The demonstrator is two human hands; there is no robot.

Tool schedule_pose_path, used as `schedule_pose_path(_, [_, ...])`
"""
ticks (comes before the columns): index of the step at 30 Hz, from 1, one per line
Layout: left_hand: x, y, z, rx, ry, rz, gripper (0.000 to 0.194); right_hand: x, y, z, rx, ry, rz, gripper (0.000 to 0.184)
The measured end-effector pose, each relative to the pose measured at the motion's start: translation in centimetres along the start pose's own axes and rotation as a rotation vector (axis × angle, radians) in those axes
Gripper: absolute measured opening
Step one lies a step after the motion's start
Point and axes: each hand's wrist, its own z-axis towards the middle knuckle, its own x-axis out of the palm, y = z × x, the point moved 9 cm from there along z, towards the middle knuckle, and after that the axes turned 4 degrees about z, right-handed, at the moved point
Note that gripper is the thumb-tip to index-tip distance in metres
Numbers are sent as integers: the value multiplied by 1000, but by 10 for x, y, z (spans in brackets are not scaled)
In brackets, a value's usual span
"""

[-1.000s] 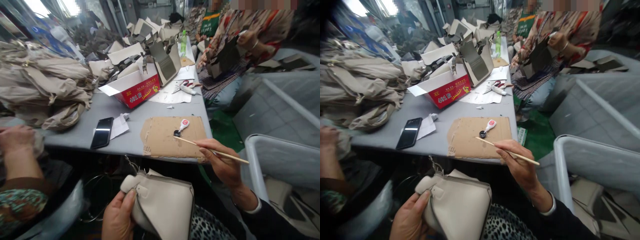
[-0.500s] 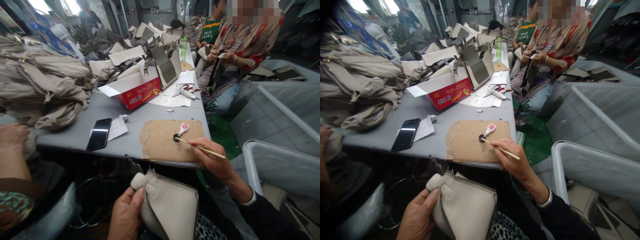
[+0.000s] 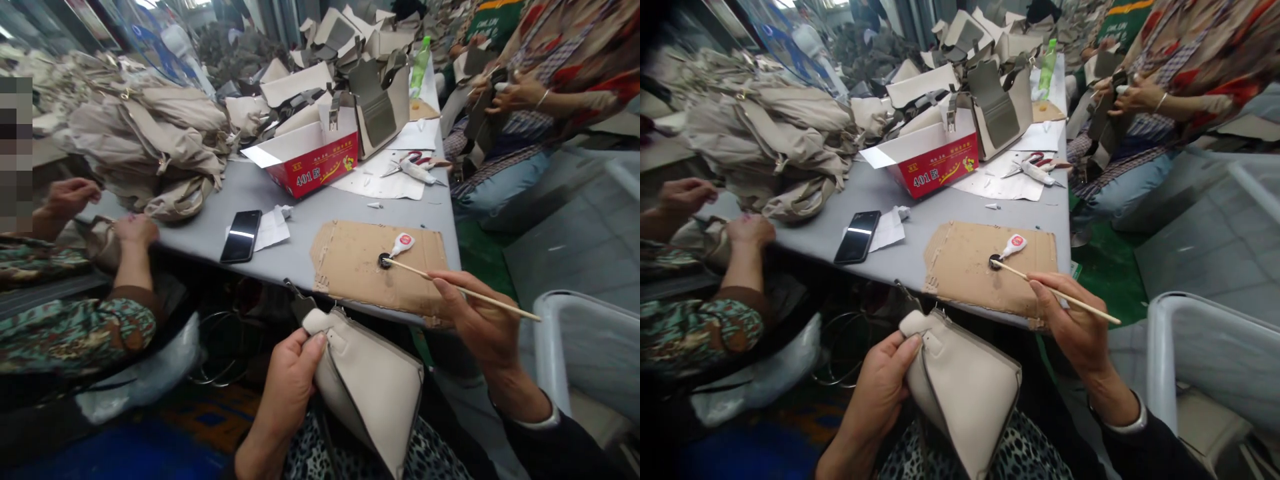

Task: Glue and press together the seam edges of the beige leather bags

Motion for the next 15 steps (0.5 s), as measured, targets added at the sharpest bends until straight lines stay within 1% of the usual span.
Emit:
schedule_pose_path(2, [2, 1, 2, 4, 14, -7, 50, 5, 3, -6, 54, 44, 111, 11])
schedule_pose_path(6, [9, 1, 3, 1, 24, -23, 49, 30, 15, -17, 100, 245, 349, 12])
schedule_pose_path(8, [11, 1, 3, -9, 26, -34, 51, 40, 18, -20, 107, 318, 423, 12])
schedule_pose_path(10, [12, 2, 2, -12, 31, -30, 52, 45, 15, -23, 130, 356, 445, 12])
schedule_pose_path(15, [9, 6, 2, -4, 40, -22, 50, 48, 8, -25, 166, 377, 428, 12])
